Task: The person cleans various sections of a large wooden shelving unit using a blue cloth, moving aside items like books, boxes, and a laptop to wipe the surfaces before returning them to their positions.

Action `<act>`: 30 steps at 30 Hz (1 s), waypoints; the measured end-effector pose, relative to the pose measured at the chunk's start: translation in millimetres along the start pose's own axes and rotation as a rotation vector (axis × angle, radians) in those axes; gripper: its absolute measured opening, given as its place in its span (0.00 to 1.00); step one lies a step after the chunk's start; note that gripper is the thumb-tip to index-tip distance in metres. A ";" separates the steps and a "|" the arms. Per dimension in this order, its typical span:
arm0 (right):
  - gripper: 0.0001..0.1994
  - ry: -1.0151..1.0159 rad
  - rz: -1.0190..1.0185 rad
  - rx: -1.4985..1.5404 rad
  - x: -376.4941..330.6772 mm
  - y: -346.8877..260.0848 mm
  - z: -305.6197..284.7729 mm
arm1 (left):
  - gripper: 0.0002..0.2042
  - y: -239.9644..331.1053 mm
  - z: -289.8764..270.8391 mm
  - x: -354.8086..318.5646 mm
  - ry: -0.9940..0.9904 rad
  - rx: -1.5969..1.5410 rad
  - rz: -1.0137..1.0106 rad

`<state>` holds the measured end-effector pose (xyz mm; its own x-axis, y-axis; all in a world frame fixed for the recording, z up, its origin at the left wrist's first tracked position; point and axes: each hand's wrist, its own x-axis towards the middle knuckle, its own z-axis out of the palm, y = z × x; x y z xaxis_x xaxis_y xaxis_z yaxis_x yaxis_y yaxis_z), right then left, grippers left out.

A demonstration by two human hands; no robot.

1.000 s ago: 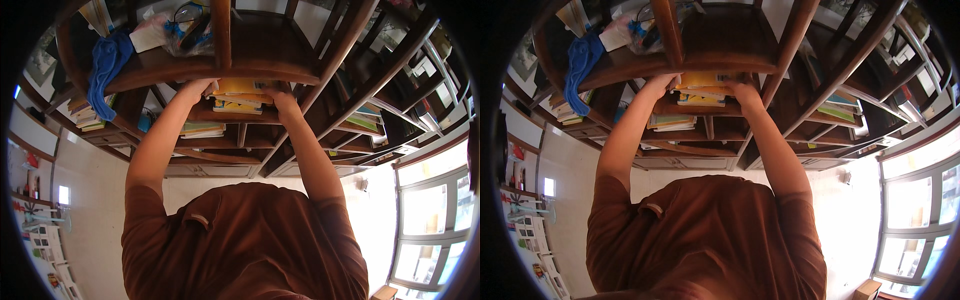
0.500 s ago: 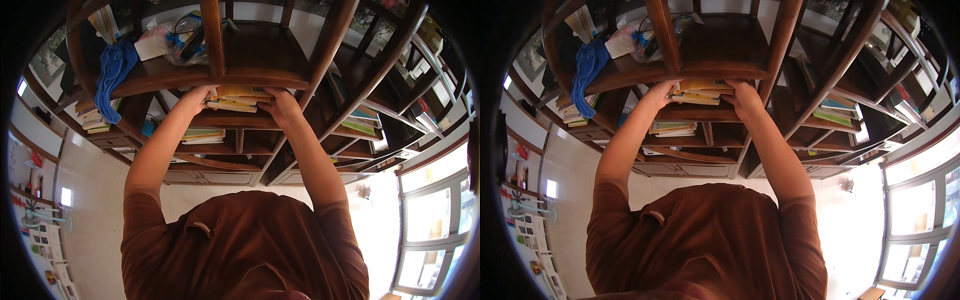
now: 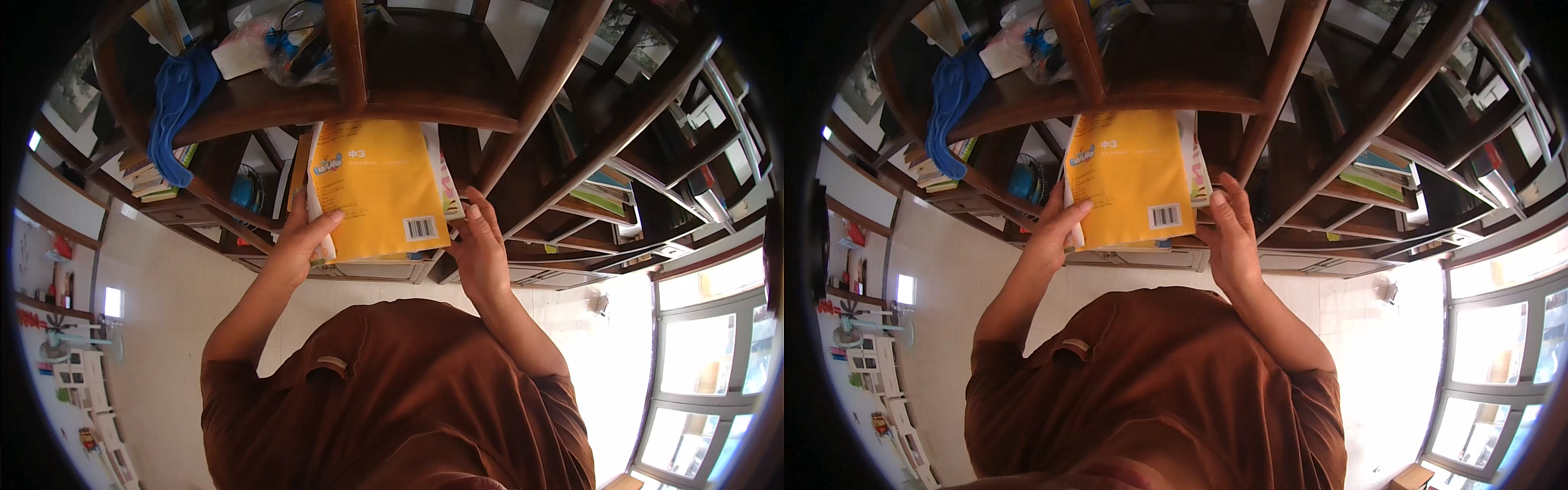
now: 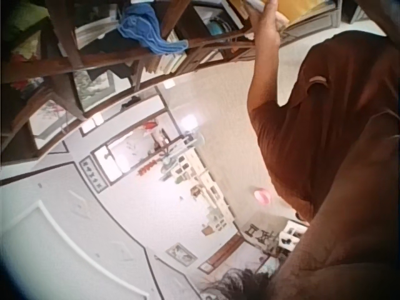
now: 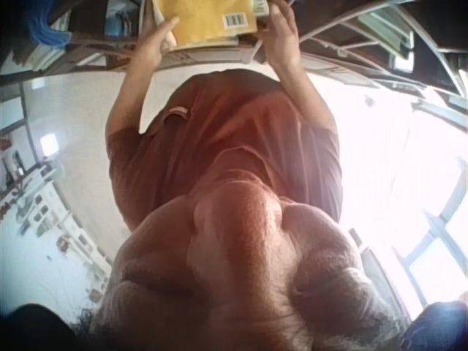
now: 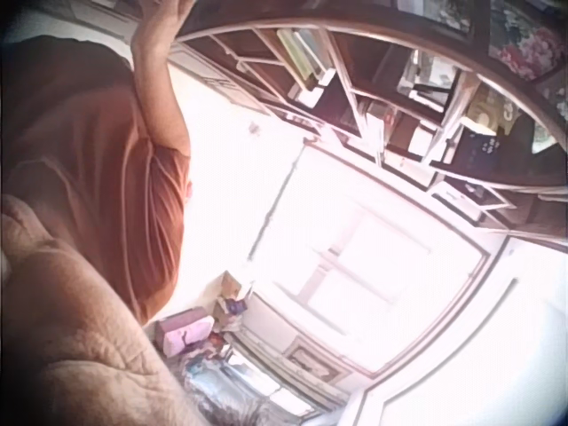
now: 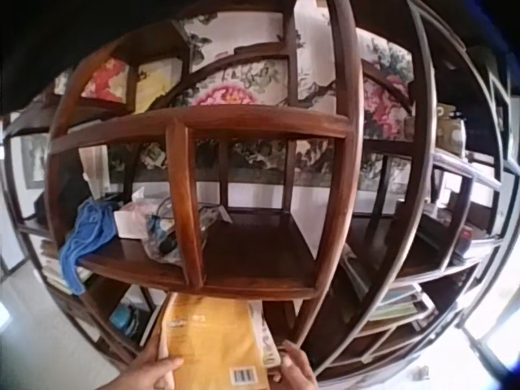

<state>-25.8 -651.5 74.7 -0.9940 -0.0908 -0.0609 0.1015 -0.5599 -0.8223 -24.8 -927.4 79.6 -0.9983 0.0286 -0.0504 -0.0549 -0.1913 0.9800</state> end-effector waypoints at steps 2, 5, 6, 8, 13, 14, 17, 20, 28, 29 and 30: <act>0.33 -0.017 0.067 -0.027 5.8 4.1 -4.1 | 0.40 -2.8 -7.5 -2.7 -0.050 0.070 -0.052; 0.41 -0.112 0.199 -0.002 24.5 11.4 -7.9 | 0.41 -11.1 -2.0 -0.7 -0.034 0.023 0.016; 0.41 -0.099 0.194 0.025 28.1 12.8 -7.2 | 0.40 -11.0 -3.2 1.8 -0.043 -0.002 0.007; 0.42 -0.072 0.182 0.081 34.1 17.4 -6.7 | 0.40 -8.8 -2.2 5.7 -0.037 -0.074 0.014; 0.41 -0.076 0.135 0.070 22.8 22.8 6.2 | 0.37 -1.6 -1.5 16.7 -0.043 -0.183 0.034; 0.41 -0.072 0.139 0.072 22.3 21.5 6.7 | 0.34 -2.4 -2.4 21.0 -0.008 -0.175 0.030; 0.40 -0.078 0.174 0.043 31.1 14.1 8.1 | 0.26 -5.1 0.2 25.8 0.009 -0.187 0.036; 0.41 -0.093 0.191 0.009 44.2 16.2 6.7 | 0.30 -8.8 -0.6 29.5 -0.032 -0.188 0.033; 0.47 -0.102 0.113 0.067 21.0 15.9 5.1 | 0.41 -14.6 16.7 3.8 0.044 -0.081 0.076; 0.47 -0.115 0.111 0.030 11.3 13.9 1.0 | 0.41 -17.1 22.8 -8.4 0.044 -0.096 0.084; 0.46 -0.130 0.104 -0.004 2.9 11.7 -5.0 | 0.41 -14.9 33.1 -20.3 0.042 -0.107 0.096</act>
<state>-27.7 -654.1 62.1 -0.9644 -0.2543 -0.0723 0.2034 -0.5388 -0.8175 -3.1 -892.7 72.5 -0.9989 -0.0357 0.0319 0.0410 -0.2946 0.9547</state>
